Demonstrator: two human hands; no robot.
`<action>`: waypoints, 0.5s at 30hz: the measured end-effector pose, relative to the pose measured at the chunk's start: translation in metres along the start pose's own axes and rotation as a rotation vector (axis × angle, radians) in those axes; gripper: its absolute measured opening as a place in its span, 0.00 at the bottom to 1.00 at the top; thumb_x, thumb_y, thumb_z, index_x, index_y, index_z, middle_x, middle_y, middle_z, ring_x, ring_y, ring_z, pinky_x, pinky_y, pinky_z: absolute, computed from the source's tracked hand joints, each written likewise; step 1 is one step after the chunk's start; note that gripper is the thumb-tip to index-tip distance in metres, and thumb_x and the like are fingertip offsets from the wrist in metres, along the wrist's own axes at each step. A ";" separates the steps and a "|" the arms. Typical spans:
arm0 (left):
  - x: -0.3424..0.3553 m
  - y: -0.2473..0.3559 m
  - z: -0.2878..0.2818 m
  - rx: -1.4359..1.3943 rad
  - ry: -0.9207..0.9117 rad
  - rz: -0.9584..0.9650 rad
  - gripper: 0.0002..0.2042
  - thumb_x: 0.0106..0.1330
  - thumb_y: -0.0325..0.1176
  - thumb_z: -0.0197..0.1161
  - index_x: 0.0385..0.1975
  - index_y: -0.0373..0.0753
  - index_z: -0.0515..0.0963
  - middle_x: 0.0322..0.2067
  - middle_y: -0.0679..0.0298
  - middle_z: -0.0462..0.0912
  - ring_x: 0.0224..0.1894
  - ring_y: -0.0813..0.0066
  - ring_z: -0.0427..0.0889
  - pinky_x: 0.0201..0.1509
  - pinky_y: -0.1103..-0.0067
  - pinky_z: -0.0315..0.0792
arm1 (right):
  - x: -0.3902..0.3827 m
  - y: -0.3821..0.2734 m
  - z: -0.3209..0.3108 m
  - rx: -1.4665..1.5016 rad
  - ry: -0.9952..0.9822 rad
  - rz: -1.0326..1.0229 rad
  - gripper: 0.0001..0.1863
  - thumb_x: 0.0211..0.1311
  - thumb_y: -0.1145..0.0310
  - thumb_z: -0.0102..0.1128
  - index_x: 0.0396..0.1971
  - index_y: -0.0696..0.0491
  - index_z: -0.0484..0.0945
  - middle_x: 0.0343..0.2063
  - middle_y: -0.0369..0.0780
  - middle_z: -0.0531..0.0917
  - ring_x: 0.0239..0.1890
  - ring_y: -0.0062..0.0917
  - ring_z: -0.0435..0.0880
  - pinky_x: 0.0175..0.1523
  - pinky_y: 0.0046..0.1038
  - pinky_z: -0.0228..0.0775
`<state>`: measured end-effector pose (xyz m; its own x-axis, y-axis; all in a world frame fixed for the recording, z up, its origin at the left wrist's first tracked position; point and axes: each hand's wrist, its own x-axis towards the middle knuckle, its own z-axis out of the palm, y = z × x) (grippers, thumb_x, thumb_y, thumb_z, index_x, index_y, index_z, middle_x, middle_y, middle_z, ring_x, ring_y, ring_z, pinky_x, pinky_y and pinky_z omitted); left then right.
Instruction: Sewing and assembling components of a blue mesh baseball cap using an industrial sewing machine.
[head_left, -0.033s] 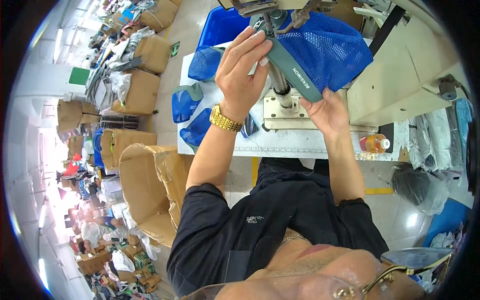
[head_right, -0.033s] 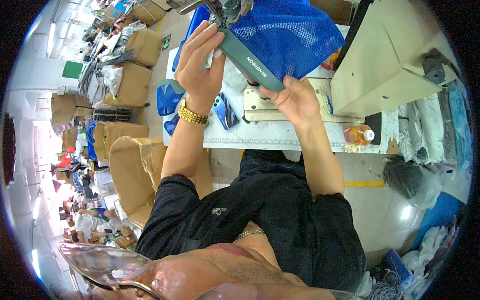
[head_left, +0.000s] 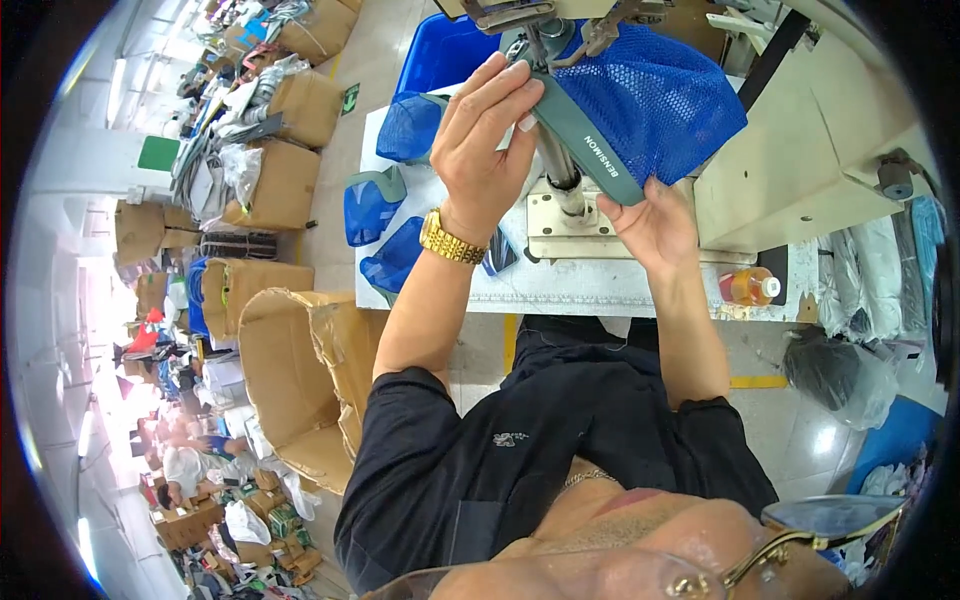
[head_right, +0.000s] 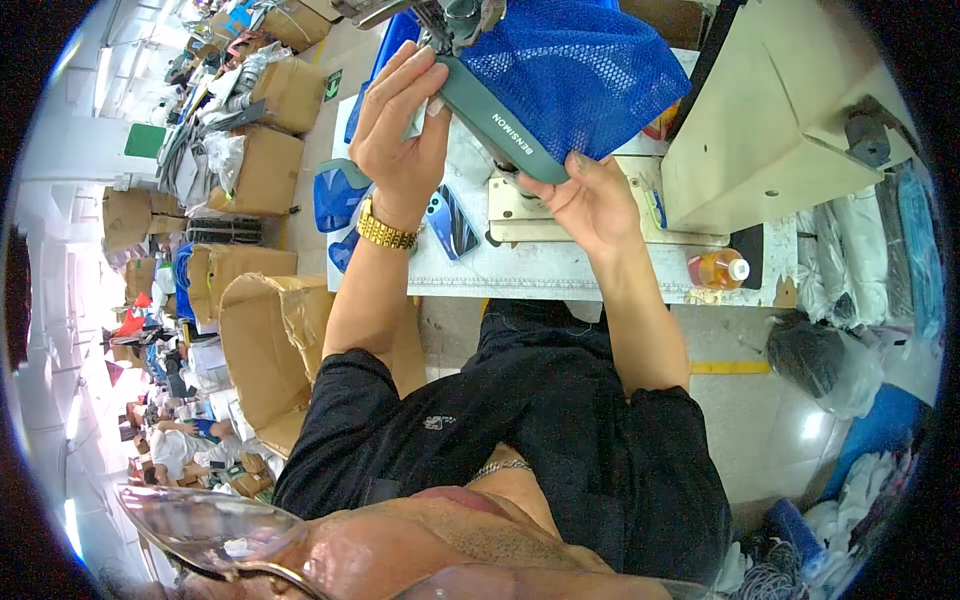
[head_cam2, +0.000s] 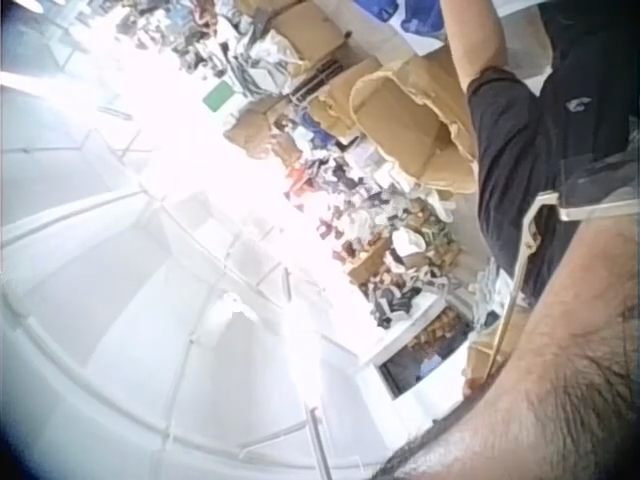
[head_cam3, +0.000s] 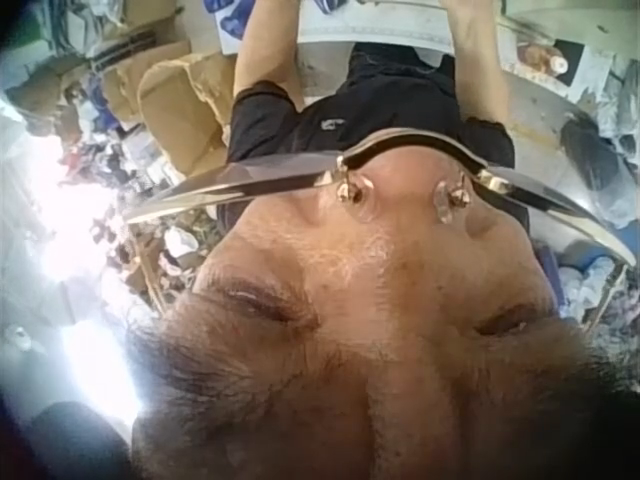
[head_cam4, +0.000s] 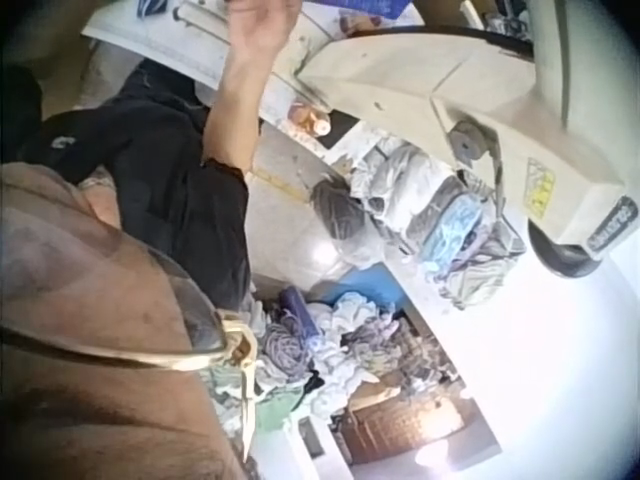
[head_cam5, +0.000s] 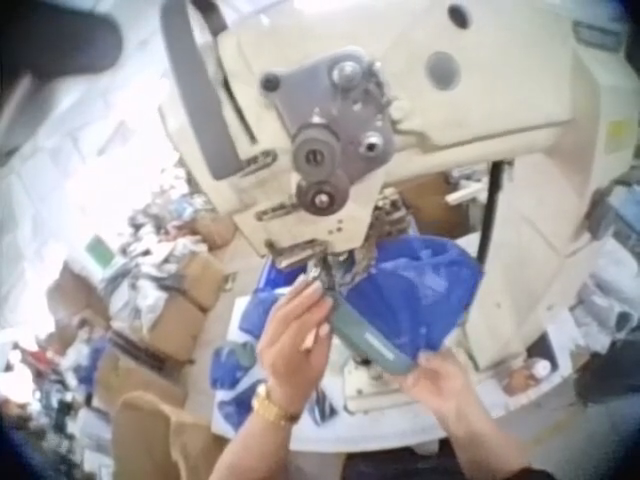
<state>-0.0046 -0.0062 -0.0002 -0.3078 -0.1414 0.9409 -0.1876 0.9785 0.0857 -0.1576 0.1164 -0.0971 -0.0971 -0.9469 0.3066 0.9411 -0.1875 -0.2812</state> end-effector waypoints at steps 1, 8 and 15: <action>0.000 0.001 0.000 -0.002 -0.001 0.000 0.13 0.51 0.19 0.65 0.38 0.38 0.86 0.43 0.60 0.86 0.54 0.57 0.82 0.56 0.70 0.77 | -0.001 0.002 0.003 0.000 0.001 -0.002 0.19 0.65 0.68 0.60 0.54 0.57 0.75 0.54 0.45 0.80 0.54 0.34 0.82 0.56 0.39 0.78; -0.010 0.011 0.006 0.106 0.036 -0.024 0.17 0.49 0.17 0.64 0.39 0.39 0.85 0.48 0.60 0.81 0.54 0.56 0.78 0.58 0.67 0.73 | -0.017 0.021 0.005 0.005 0.052 0.002 0.21 0.62 0.68 0.64 0.56 0.51 0.75 0.56 0.42 0.80 0.58 0.33 0.78 0.62 0.41 0.70; -0.012 0.010 0.010 0.098 0.082 0.008 0.16 0.48 0.18 0.67 0.37 0.39 0.86 0.43 0.61 0.84 0.52 0.59 0.81 0.55 0.69 0.77 | -0.056 -0.035 -0.004 -0.779 0.312 0.029 0.19 0.65 0.63 0.63 0.52 0.56 0.76 0.47 0.44 0.83 0.54 0.31 0.80 0.58 0.35 0.72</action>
<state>-0.0119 0.0040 -0.0139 -0.2327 -0.1173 0.9654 -0.2773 0.9595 0.0497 -0.1863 0.1749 -0.1083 -0.2692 -0.9615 0.0557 0.4629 -0.1799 -0.8680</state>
